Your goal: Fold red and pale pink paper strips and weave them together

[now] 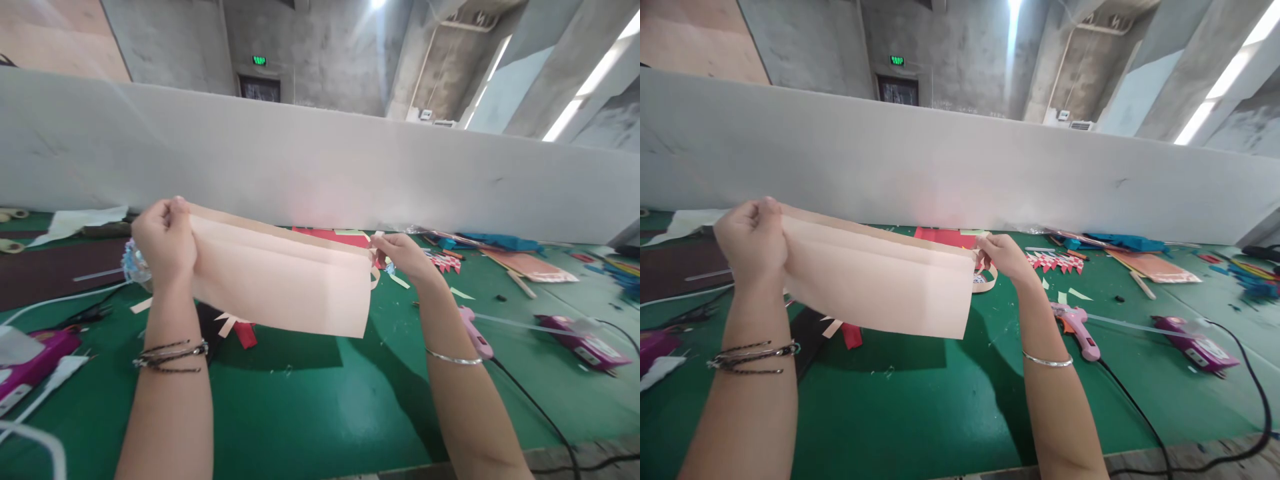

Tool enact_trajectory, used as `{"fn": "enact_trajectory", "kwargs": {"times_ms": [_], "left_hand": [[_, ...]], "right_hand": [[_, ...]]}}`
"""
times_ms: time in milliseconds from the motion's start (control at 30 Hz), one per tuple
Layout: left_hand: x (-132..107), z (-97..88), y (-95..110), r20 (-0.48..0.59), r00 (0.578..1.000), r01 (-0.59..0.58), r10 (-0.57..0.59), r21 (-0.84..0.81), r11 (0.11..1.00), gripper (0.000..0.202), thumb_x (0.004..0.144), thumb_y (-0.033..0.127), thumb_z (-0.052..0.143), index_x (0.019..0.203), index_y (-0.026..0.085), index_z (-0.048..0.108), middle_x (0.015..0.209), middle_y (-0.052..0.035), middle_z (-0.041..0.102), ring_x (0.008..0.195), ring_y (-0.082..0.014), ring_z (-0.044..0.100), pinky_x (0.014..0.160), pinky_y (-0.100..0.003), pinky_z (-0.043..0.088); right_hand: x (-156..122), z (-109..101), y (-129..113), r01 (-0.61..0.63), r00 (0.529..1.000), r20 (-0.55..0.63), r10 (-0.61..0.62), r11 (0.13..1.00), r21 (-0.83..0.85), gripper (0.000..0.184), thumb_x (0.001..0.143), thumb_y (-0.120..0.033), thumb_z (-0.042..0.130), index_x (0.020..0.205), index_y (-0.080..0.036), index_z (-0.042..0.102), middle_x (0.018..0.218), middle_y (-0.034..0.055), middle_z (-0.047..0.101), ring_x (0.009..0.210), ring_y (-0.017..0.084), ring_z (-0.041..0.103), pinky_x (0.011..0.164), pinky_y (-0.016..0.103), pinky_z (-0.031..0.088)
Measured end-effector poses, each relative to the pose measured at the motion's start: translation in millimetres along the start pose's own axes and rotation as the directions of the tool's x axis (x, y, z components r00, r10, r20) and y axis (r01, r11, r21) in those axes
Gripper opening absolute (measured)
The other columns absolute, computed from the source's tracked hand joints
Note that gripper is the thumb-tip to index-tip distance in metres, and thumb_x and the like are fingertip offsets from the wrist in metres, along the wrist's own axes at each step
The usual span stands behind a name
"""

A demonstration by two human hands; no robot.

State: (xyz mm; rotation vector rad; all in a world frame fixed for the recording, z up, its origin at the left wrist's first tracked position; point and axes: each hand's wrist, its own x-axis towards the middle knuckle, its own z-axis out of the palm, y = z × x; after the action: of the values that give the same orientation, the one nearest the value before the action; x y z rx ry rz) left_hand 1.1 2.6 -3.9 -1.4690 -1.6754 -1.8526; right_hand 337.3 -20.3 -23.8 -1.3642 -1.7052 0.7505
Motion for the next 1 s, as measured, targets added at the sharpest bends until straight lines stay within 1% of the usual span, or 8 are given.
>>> {"fn": "enact_trajectory", "kwargs": {"times_ms": [133,200,333,433,567,767,933,1000], "left_hand": [[2,-1.9,-4,-0.008,1.0,0.004,-0.004,-0.009,1.0,0.028,0.078,0.022,0.046,0.052,0.016,0.038,0.048,0.0067,0.024,0.049,-0.0067,0.026,0.047,-0.021,0.02],[2,-1.9,-4,-0.009,1.0,0.004,-0.005,-0.012,1.0,0.032,0.077,0.021,0.046,0.049,0.016,0.033,0.048,0.0069,0.021,0.048,-0.0065,0.023,0.047,-0.021,0.019],[1,-0.9,-3,-0.016,1.0,0.007,-0.007,-0.023,1.0,0.034,0.077,0.021,0.046,0.048,0.017,0.029,0.048,0.0068,0.019,0.048,-0.0063,0.021,0.047,-0.022,0.018],[1,-0.9,-4,-0.02,1.0,-0.004,0.003,-0.021,1.0,0.033,0.077,0.022,0.046,0.048,0.016,0.031,0.048,0.0069,0.02,0.048,-0.0062,0.022,0.046,-0.022,0.017],[1,-1.4,-5,-0.022,1.0,-0.005,0.005,-0.02,1.0,0.033,0.078,0.022,0.046,0.048,0.016,0.031,0.048,0.0069,0.019,0.048,-0.0064,0.021,0.046,-0.022,0.017],[1,-2.0,-4,-0.015,1.0,-0.014,0.013,-0.019,1.0,0.034,0.077,0.021,0.046,0.048,0.017,0.03,0.049,0.0066,0.019,0.049,-0.007,0.022,0.047,-0.022,0.018],[4,-2.7,-6,-0.053,0.998,0.039,-0.038,0.004,0.999,0.033,0.077,0.021,0.046,0.048,0.018,0.03,0.049,0.0066,0.018,0.049,-0.0077,0.023,0.048,-0.022,0.019],[5,-2.9,-8,-0.085,0.994,0.071,-0.069,0.025,0.997,0.031,0.077,0.021,0.045,0.049,0.018,0.032,0.048,0.0065,0.021,0.05,-0.0083,0.026,0.049,-0.022,0.02]], "right_hand": [[-4,-2,-6,0.072,0.997,0.021,-0.072,0.997,-0.036,0.039,0.083,-0.046,0.04,0.066,-0.015,0.058,0.059,0.0009,0.054,0.053,0.009,0.047,0.058,0.023,0.037],[-5,-1,-8,0.085,0.995,0.058,-0.079,0.991,-0.099,0.037,0.081,-0.047,0.045,0.067,-0.015,0.059,0.06,0.0006,0.052,0.055,0.009,0.046,0.056,0.023,0.036],[-6,1,-9,0.079,0.992,0.11,-0.057,0.974,-0.21,0.029,0.078,-0.04,0.052,0.064,-0.015,0.058,0.054,-0.0017,0.046,0.049,0.008,0.037,0.049,0.023,0.028],[-7,0,-10,0.085,0.989,0.136,-0.051,0.963,-0.257,0.031,0.08,-0.033,0.047,0.057,-0.015,0.055,0.049,-0.0032,0.041,0.046,0.006,0.031,0.047,0.023,0.025],[-6,-1,-11,0.108,0.985,0.159,-0.067,0.959,-0.264,0.034,0.081,-0.029,0.044,0.052,-0.015,0.054,0.046,-0.0037,0.04,0.044,0.006,0.031,0.046,0.023,0.025],[-2,-2,-2,0.079,0.995,0.073,-0.064,0.972,-0.22,0.035,0.079,-0.036,0.045,0.054,-0.015,0.057,0.046,-0.0028,0.044,0.045,0.006,0.034,0.048,0.022,0.027],[0,-11,8,-0.024,0.987,-0.159,-0.019,0.964,-0.266,0.034,0.078,-0.035,0.043,0.055,-0.014,0.056,0.05,-0.0001,0.05,0.046,0.008,0.039,0.049,0.023,0.03],[-3,-15,6,-0.024,0.982,-0.187,-0.03,0.96,-0.28,0.033,0.078,-0.034,0.042,0.056,-0.014,0.056,0.054,0.0007,0.052,0.049,0.009,0.041,0.05,0.023,0.031]]}}
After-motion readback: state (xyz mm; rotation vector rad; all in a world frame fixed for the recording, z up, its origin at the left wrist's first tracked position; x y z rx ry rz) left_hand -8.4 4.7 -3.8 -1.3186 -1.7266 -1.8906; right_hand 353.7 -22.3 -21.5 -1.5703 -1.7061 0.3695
